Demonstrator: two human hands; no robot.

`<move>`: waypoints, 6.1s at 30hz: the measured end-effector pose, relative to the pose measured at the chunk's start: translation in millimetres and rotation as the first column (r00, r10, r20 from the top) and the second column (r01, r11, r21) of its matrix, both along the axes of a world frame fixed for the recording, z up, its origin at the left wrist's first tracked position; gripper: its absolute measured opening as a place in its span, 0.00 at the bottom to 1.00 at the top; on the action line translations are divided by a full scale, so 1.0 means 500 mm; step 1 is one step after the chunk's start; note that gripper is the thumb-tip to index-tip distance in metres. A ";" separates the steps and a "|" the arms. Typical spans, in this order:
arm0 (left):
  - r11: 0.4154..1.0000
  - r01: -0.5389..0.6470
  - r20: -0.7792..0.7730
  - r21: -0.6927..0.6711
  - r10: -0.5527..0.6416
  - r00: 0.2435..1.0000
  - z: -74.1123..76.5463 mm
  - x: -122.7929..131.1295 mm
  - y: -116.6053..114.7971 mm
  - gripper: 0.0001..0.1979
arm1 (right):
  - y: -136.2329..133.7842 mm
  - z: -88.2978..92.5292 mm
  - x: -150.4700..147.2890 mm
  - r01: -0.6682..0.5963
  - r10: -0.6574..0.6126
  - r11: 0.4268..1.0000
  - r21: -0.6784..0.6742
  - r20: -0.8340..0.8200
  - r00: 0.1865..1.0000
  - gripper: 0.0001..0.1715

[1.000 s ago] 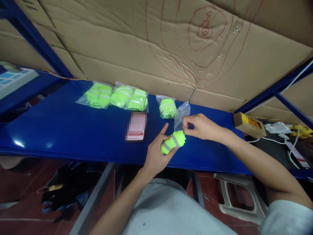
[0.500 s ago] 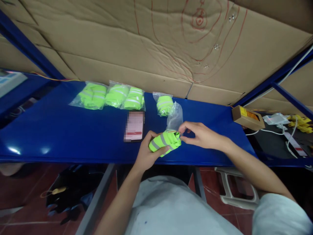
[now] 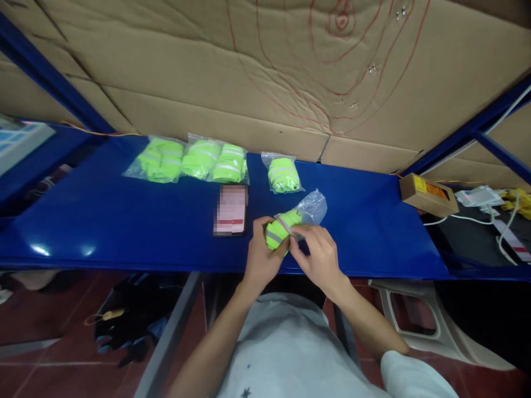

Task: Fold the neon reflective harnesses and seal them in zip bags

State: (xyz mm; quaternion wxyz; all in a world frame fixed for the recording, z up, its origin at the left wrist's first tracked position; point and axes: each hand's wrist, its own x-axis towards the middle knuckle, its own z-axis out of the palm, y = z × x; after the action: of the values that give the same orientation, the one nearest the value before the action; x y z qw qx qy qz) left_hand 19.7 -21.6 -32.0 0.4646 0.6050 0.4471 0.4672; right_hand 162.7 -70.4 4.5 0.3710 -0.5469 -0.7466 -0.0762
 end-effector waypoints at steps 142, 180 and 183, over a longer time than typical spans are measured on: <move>0.511 0.656 0.320 -0.556 -0.597 0.736 0.074 -0.023 0.177 0.21 | 0.171 0.048 0.236 -0.517 -0.073 0.446 -0.731 -0.605 0.793 0.07; 0.389 0.581 0.212 -0.714 -0.672 0.710 0.073 -0.018 0.185 0.18 | 0.177 0.039 0.200 -0.533 -0.063 0.300 -0.791 -0.575 0.816 0.07; 0.425 0.545 0.214 -0.723 -0.612 0.761 0.072 -0.019 0.184 0.18 | 0.183 0.053 0.228 -0.530 -0.050 0.260 -0.807 -0.559 0.827 0.09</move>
State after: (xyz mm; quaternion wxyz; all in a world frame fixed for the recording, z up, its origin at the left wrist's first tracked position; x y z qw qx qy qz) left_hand 10.1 70.2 3.8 0.7830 0.4912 0.3808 0.0255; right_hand 276.8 21.1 31.0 0.1554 -0.5305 -0.6031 0.5750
